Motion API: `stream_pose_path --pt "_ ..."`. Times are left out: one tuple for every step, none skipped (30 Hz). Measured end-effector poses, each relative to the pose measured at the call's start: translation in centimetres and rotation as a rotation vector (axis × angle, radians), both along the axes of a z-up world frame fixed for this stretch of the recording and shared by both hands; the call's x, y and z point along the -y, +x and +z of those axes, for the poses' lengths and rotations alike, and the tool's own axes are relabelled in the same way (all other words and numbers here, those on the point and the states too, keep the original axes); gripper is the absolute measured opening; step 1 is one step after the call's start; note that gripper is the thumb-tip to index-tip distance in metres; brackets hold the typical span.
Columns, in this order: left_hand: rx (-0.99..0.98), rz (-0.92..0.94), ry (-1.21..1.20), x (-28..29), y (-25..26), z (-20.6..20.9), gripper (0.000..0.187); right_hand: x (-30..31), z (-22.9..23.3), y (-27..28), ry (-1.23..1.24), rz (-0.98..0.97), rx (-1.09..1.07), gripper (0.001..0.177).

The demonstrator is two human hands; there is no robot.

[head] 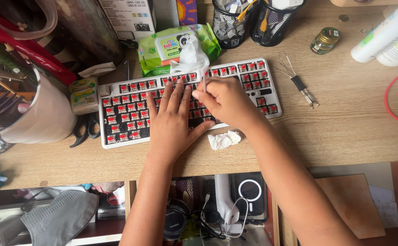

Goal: The person lubricates keyboard switches by applying lubricant with a brush, wiping excess with a tissue, removing and handling switch components with a switch puller, and installing the switches back into the keyboard.

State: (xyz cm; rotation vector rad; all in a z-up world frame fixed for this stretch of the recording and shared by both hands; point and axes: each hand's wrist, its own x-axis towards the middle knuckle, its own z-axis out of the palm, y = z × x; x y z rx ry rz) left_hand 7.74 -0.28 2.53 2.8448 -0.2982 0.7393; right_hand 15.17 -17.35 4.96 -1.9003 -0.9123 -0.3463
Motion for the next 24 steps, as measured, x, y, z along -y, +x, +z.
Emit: stream_pose_path --pt "-0.002 -0.001 0.0 0.0 0.0 0.0 0.1 0.1 -0.1 0.0 -0.001 0.028 -0.02 0.019" --pt "-0.003 0.0 0.004 0.0 0.0 0.0 0.1 0.1 -0.1 0.0 -0.002 0.058 -0.039 0.019" --pt "-0.003 0.0 0.008 -0.1 0.0 0.0 0.1 0.0 -0.2 0.0 -0.002 0.059 -0.041 0.019" --pt "-0.002 0.0 0.009 -0.1 0.0 0.0 0.1 -0.1 -0.3 0.1 0.051 0.043 0.055 0.015" --pt "-0.002 -0.003 0.004 0.0 -0.1 0.0 0.1 -0.1 -0.3 0.1 0.103 0.03 0.152 0.012" --pt "-0.002 -0.005 -0.001 0.0 0.0 0.0 0.1 0.1 -0.2 0.2 0.104 0.029 0.152 0.012" --pt "-0.001 -0.005 -0.001 0.0 0.0 0.0 0.1 0.4 0.0 0.3 0.039 0.057 0.068 0.014" --pt "-0.002 -0.003 -0.003 0.0 0.0 0.0 0.101 0.6 0.1 0.3 -0.025 0.087 -0.015 0.017" --pt "-0.003 -0.002 -0.005 0.0 0.0 0.0 0.101 0.4 0.2 0.2 -0.023 0.088 -0.016 0.017" --pt "-0.005 -0.001 -0.004 0.0 0.0 0.0 0.101 0.2 0.1 0.1 0.029 0.046 -0.083 0.014" --pt "-0.004 0.0 0.003 -0.1 0.0 -0.1 0.1 0.0 0.1 0.0 0.082 0.003 -0.15 0.012" --pt "-0.001 0.0 0.009 0.0 0.0 -0.1 0.099 0.1 0.2 0.1 0.082 0.003 -0.15 0.012" --pt "-0.001 0.0 0.009 -0.1 0.0 -0.1 0.099 0.4 0.3 0.1 0.012 0.034 -0.167 0.013" --pt "0.005 -0.003 0.006 0.0 0.0 -0.1 0.1 0.6 0.4 0.2 -0.059 0.065 -0.184 0.015" --pt "0.011 -0.006 0.003 -0.1 0.0 -0.1 0.1 0.6 0.4 0.2 -0.061 0.066 -0.184 0.015" --pt "0.01 0.001 0.0 -0.1 -0.1 -0.1 0.1 0.4 0.3 0.1 -0.012 0.058 -0.229 0.017" --pt "0.008 0.001 0.003 -0.1 0.0 -0.1 0.099 0.3 0.2 0.1 0.037 0.049 -0.273 0.02" --pt "0.003 -0.003 0.007 -0.1 0.0 -0.1 0.098 0.3 0.1 0.1 0.036 0.051 -0.276 0.02" --pt "0.0 -0.001 0.007 -0.1 0.0 -0.1 0.098 0.3 0.0 0.2 0.035 0.051 -0.286 0.018" --pt "-0.002 -0.002 0.0 -0.1 -0.1 -0.1 0.099 0.4 -0.1 0.3 0.035 0.053 -0.293 0.017" --pt "-0.004 -0.003 -0.007 -0.1 -0.1 -0.1 0.099 0.5 -0.3 0.5 0.033 0.056 -0.294 0.017" --pt "-0.007 0.003 -0.006 -0.1 -0.1 -0.1 0.099 0.7 -0.5 0.7 -0.016 0.028 -0.341 0.015" --pt "-0.01 -0.002 -0.017 0.0 -0.1 -0.1 0.1 0.9 -0.7 0.9 -0.066 0.0 -0.388 0.013" --pt "-0.016 -0.002 -0.022 -0.1 -0.1 -0.1 0.101 0.9 -1.0 1.2 -0.061 0.013 -0.393 0.013"
